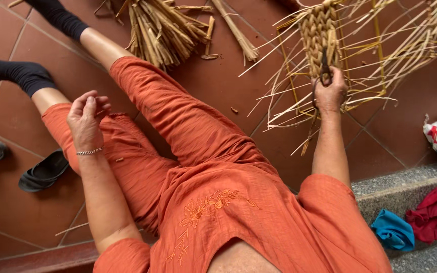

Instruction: The person weaves dried plant fibers around a rectangular metal frame to form a basket. They interlace the fibers by hand, trim excess strands with scissors, and wipe the finished basket with a blue cloth.

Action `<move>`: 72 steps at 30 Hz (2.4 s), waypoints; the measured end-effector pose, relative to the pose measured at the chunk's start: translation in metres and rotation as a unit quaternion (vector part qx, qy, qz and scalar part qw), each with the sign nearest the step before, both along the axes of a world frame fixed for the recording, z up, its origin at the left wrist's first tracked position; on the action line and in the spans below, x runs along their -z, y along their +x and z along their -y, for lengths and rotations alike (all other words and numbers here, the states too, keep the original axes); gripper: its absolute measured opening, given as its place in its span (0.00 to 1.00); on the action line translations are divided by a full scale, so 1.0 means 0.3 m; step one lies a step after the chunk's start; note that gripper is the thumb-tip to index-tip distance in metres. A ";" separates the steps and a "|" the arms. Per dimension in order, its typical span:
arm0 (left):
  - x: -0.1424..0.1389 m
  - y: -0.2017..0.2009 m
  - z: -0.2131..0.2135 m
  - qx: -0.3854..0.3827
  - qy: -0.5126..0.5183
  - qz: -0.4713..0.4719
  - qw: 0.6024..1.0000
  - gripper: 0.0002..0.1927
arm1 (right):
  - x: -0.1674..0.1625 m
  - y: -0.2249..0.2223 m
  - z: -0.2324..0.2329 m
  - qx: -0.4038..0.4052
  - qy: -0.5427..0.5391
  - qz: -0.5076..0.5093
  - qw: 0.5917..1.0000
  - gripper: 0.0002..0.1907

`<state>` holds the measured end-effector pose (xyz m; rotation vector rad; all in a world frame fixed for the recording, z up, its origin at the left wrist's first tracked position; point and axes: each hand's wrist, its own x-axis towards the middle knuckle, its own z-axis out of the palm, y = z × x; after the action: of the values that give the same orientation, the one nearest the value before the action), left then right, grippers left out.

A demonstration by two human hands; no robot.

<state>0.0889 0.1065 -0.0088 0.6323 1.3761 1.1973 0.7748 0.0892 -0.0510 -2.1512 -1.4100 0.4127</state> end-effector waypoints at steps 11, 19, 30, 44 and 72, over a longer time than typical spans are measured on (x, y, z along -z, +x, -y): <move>0.101 0.033 -0.058 -0.050 -0.024 0.069 0.996 0.09 | -0.047 -0.612 -0.430 -0.177 -0.119 -0.260 0.942 0.20; 0.102 0.008 -0.025 -0.089 -0.044 0.089 0.991 0.09 | 0.113 -0.852 -0.694 -0.153 -0.015 0.081 0.985 0.26; 0.096 0.042 -0.039 -0.047 -0.045 0.058 0.996 0.10 | 0.020 -0.885 -0.624 -0.147 -0.084 0.163 0.972 0.24; 0.078 -0.003 -0.004 -0.047 -0.073 0.047 0.995 0.10 | -0.151 -0.783 -0.319 -0.206 0.019 -0.228 0.951 0.19; 0.095 -0.035 -0.034 -0.089 -0.064 0.077 0.991 0.10 | -0.075 -0.252 -0.579 -0.238 0.090 0.204 0.945 0.21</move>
<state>0.0785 0.1168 -0.0372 0.3243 1.3869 1.2590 0.6991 0.2628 -0.0284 -1.7981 -2.1216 -0.0042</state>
